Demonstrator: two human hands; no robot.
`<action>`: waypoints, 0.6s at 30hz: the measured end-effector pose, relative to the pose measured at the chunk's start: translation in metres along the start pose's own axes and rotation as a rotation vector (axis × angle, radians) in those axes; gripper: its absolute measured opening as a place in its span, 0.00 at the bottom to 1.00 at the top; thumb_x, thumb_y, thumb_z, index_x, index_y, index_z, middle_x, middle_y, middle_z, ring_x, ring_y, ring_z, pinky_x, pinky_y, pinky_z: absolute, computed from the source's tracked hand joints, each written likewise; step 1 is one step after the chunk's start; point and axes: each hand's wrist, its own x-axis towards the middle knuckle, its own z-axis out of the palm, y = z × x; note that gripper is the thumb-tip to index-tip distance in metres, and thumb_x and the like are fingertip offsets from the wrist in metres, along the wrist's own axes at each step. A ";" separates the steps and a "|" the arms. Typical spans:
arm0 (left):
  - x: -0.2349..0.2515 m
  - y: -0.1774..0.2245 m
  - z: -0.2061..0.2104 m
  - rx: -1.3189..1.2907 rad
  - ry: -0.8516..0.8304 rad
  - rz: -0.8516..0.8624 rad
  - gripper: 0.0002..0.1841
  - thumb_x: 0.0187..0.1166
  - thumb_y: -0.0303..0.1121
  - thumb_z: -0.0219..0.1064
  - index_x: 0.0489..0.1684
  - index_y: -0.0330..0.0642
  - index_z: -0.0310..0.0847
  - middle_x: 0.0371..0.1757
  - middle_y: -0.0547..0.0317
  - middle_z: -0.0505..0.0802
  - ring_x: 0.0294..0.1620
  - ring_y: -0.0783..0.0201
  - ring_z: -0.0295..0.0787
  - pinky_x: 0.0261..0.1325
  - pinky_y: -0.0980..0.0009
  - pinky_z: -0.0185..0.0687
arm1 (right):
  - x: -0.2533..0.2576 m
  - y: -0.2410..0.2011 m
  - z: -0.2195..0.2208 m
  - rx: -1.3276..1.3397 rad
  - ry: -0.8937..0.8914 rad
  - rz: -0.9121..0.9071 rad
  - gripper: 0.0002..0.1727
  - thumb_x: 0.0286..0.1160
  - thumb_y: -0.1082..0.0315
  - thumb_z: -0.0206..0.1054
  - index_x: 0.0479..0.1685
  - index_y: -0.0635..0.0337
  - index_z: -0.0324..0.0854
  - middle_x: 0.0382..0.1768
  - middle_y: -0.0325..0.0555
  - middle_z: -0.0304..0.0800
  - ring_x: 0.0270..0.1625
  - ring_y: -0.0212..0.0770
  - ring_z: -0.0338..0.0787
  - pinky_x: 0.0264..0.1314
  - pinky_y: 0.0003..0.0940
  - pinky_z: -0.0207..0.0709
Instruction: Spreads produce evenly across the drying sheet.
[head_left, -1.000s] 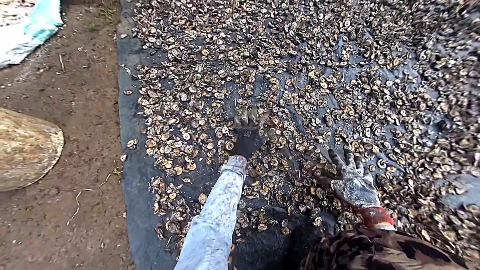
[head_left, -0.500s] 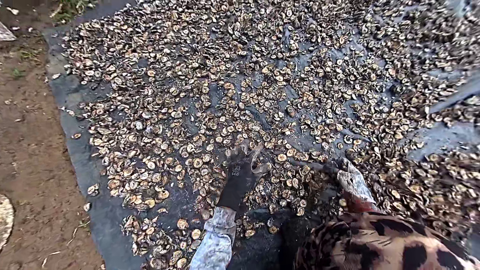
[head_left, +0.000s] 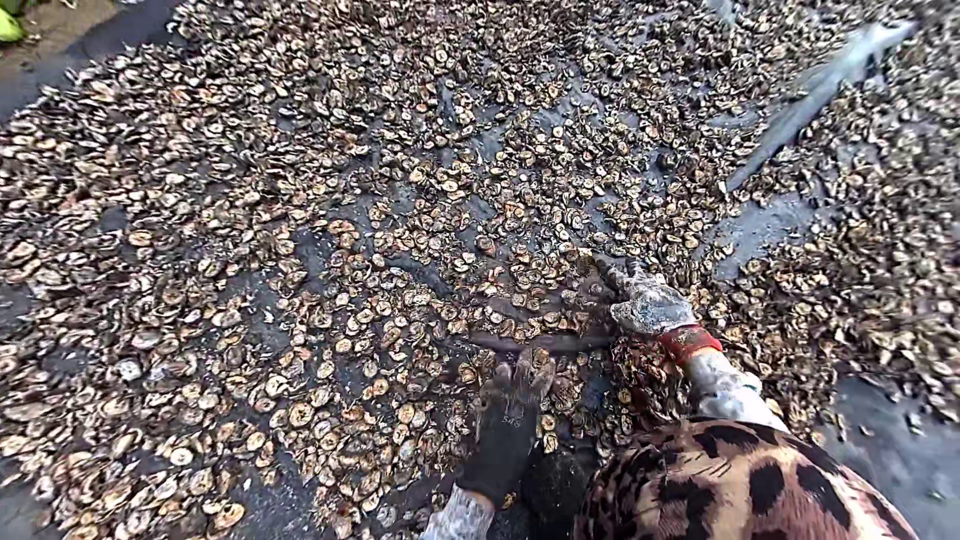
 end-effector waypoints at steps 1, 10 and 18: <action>-0.009 -0.002 0.006 -0.090 -0.001 -0.041 0.28 0.86 0.36 0.60 0.87 0.49 0.69 0.88 0.37 0.70 0.88 0.35 0.63 0.86 0.38 0.59 | 0.009 0.023 0.010 -0.027 0.071 0.038 0.48 0.68 0.41 0.75 0.93 0.33 0.58 0.91 0.64 0.54 0.89 0.74 0.58 0.78 0.81 0.57; 0.117 0.015 -0.085 -0.159 0.194 0.089 0.34 0.77 0.46 0.74 0.85 0.50 0.71 0.88 0.42 0.71 0.89 0.38 0.62 0.86 0.35 0.58 | -0.076 0.078 0.016 0.053 -0.164 0.261 0.26 0.85 0.56 0.60 0.81 0.50 0.76 0.76 0.59 0.81 0.80 0.62 0.78 0.77 0.70 0.67; 0.282 0.098 -0.090 -0.011 0.206 0.128 0.41 0.81 0.53 0.65 0.93 0.46 0.56 0.94 0.34 0.56 0.94 0.30 0.42 0.89 0.29 0.41 | 0.009 0.105 -0.013 0.191 0.141 0.139 0.39 0.73 0.45 0.74 0.84 0.48 0.72 0.83 0.64 0.71 0.81 0.70 0.73 0.76 0.78 0.65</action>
